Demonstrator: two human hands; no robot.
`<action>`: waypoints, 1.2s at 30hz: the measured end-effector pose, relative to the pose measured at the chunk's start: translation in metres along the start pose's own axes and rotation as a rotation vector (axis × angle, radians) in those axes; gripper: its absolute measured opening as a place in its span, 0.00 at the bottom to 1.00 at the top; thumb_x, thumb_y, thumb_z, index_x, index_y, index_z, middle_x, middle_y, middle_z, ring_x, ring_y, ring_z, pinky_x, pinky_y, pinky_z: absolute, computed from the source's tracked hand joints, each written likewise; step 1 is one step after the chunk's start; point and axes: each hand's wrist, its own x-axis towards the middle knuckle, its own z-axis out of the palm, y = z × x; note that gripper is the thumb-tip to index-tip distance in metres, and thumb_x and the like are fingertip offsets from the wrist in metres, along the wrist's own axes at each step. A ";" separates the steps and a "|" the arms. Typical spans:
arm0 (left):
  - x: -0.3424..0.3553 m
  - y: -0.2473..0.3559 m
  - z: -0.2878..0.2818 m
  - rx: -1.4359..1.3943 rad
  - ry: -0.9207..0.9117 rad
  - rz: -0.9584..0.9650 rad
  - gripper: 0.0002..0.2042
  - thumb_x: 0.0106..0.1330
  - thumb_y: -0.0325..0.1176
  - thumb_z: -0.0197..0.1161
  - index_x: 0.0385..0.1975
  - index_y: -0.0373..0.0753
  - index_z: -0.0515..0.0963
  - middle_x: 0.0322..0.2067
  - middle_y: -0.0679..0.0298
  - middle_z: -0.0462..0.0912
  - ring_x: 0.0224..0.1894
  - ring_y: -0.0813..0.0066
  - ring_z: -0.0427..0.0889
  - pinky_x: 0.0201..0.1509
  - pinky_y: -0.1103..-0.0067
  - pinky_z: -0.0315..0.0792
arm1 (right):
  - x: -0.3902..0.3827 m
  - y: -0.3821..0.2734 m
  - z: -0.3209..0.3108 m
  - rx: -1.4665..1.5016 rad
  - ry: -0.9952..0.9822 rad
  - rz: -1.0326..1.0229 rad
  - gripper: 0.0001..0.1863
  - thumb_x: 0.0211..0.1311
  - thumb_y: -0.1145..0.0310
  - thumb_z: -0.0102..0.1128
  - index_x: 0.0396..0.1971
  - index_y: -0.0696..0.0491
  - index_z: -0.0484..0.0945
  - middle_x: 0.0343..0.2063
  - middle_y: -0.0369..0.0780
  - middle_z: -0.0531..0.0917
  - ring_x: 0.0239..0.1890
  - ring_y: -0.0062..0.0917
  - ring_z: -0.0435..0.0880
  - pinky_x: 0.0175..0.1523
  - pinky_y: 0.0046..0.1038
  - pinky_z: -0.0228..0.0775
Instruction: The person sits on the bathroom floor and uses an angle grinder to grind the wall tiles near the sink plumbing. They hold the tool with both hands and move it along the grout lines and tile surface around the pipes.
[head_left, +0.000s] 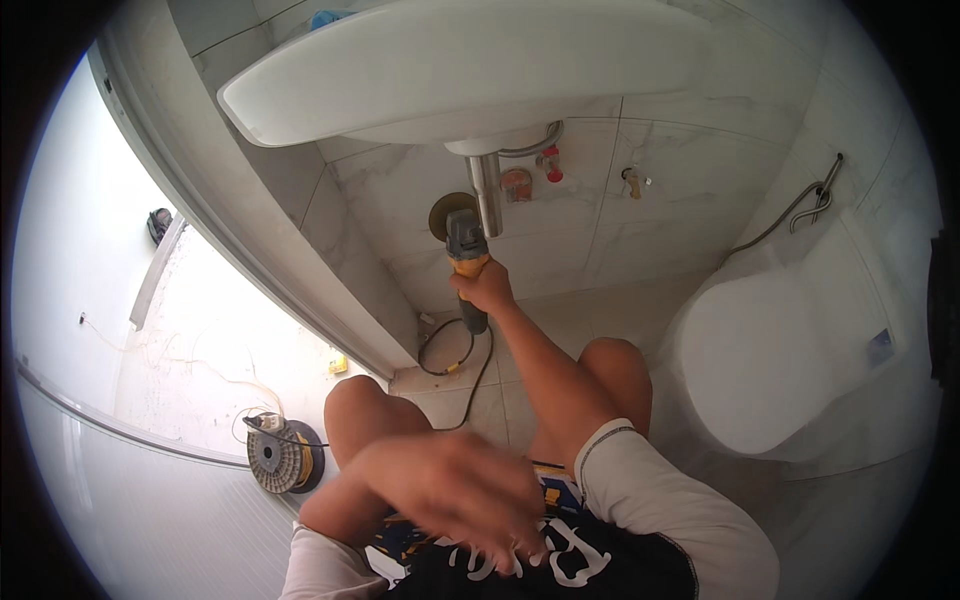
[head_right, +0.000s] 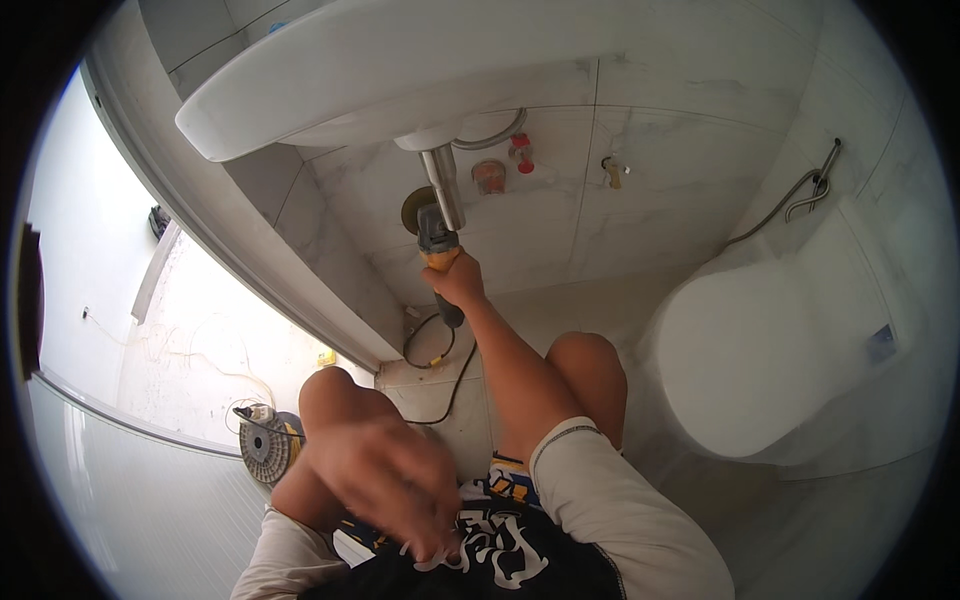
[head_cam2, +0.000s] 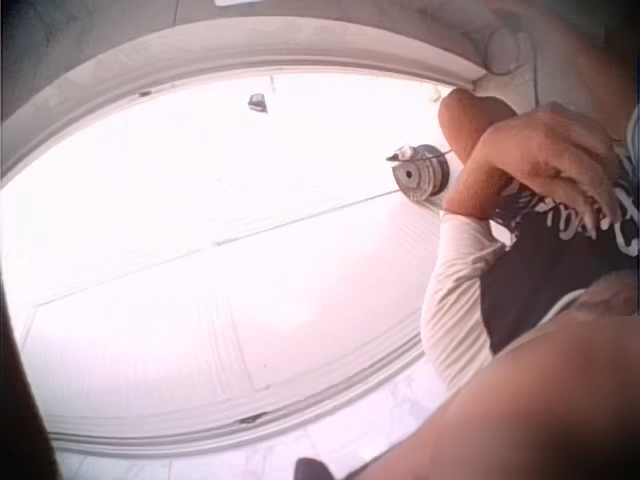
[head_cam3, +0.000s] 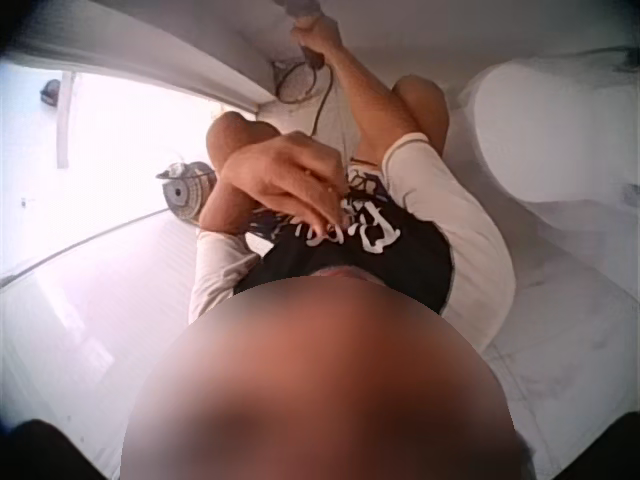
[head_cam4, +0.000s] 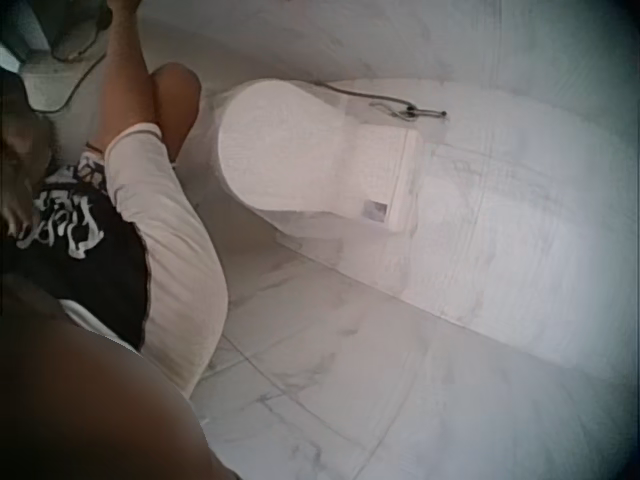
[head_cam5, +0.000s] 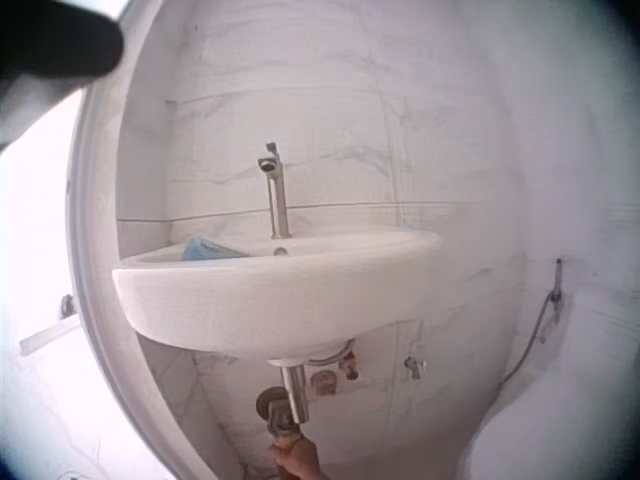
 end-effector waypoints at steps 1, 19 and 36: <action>0.012 0.007 0.023 -0.176 -0.110 0.139 0.09 0.68 0.30 0.55 0.26 0.34 0.73 0.33 0.55 0.76 0.34 0.62 0.78 0.33 0.71 0.72 | 0.000 -0.001 -0.001 -0.026 -0.026 0.023 0.25 0.42 0.58 0.70 0.39 0.59 0.77 0.34 0.44 0.84 0.37 0.33 0.85 0.43 0.32 0.76; 0.052 -0.017 0.024 -0.363 0.745 0.320 0.07 0.62 0.28 0.65 0.33 0.29 0.79 0.30 0.55 0.82 0.32 0.68 0.81 0.34 0.78 0.75 | 0.004 0.028 -0.004 -0.202 -0.052 0.055 0.30 0.41 0.51 0.70 0.40 0.59 0.77 0.34 0.44 0.84 0.38 0.34 0.85 0.43 0.33 0.77; -0.083 -0.131 -0.125 0.360 -0.334 -1.428 0.13 0.61 0.41 0.65 0.36 0.39 0.82 0.31 0.62 0.85 0.35 0.70 0.84 0.40 0.75 0.76 | 0.018 0.046 0.015 -0.022 0.013 0.141 0.33 0.38 0.57 0.73 0.43 0.62 0.73 0.36 0.50 0.83 0.41 0.42 0.83 0.46 0.36 0.76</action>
